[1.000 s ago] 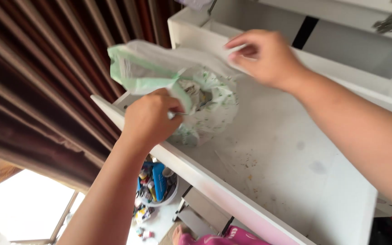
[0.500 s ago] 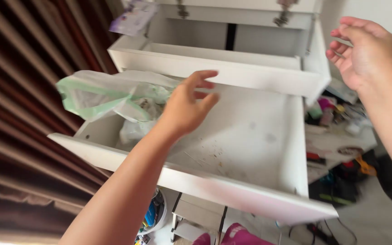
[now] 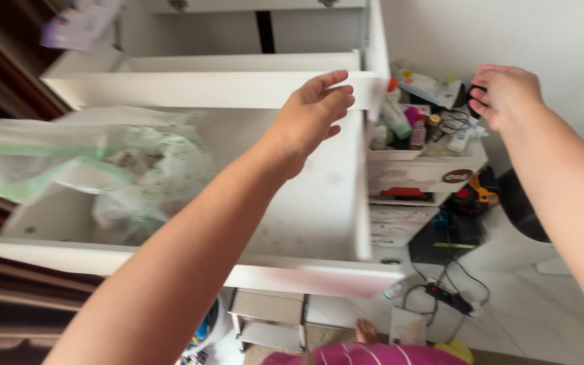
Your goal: Cleaning and wiping the inside of a white drawer.
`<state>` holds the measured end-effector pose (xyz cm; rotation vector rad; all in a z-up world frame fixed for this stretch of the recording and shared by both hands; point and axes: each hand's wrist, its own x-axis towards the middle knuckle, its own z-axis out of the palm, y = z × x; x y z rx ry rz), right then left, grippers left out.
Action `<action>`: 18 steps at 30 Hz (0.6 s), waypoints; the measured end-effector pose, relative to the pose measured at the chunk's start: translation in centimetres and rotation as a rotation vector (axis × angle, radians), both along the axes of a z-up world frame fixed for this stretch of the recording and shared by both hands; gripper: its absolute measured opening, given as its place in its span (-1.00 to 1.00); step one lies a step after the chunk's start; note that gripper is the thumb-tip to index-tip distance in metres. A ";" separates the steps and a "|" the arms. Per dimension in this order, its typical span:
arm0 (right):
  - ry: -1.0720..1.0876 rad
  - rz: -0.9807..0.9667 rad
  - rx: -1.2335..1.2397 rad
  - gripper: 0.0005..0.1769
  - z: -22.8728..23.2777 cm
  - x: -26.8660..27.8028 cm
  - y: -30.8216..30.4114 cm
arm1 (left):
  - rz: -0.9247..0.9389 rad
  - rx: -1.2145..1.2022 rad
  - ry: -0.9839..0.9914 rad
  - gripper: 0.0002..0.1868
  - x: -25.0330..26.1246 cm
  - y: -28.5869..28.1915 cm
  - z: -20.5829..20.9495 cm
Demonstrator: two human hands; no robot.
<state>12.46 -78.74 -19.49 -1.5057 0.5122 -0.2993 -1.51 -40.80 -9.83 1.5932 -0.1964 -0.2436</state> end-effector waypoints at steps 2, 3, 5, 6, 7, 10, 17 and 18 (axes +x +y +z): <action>0.001 0.047 -0.047 -0.79 -1.1 1.6 -2.3 | -0.050 -0.004 -0.043 -0.34 0.8 -2.4 0.0; 0.001 0.045 -0.050 -0.79 -1.4 2.5 -3.1 | -0.052 -0.007 -0.044 -0.34 1.2 -3.6 0.1; 0.038 0.054 -0.060 -0.83 -2.2 4.0 -4.6 | -0.061 0.019 -0.040 -0.33 2.1 -6.1 0.2; 0.041 0.053 -0.065 -0.83 -2.9 4.8 -5.5 | -0.061 0.014 -0.037 -0.33 2.5 -7.2 0.0; 0.019 0.073 -0.123 -0.83 -3.3 6.0 -6.3 | -0.065 0.044 -0.050 -0.33 3.2 -8.4 0.0; -0.011 0.123 -0.228 -0.83 -4.7 8.4 -7.7 | -0.056 0.077 -0.057 -0.33 5.4 -11.5 -0.8; -0.130 0.337 -0.902 -0.83 -9.1 11.6 -6.8 | 0.055 0.118 0.089 -0.31 9.5 -15.6 -2.8; -0.130 0.347 -0.897 -0.83 -9.8 12.1 -6.7 | 0.063 0.121 0.094 -0.31 9.9 -15.6 -3.3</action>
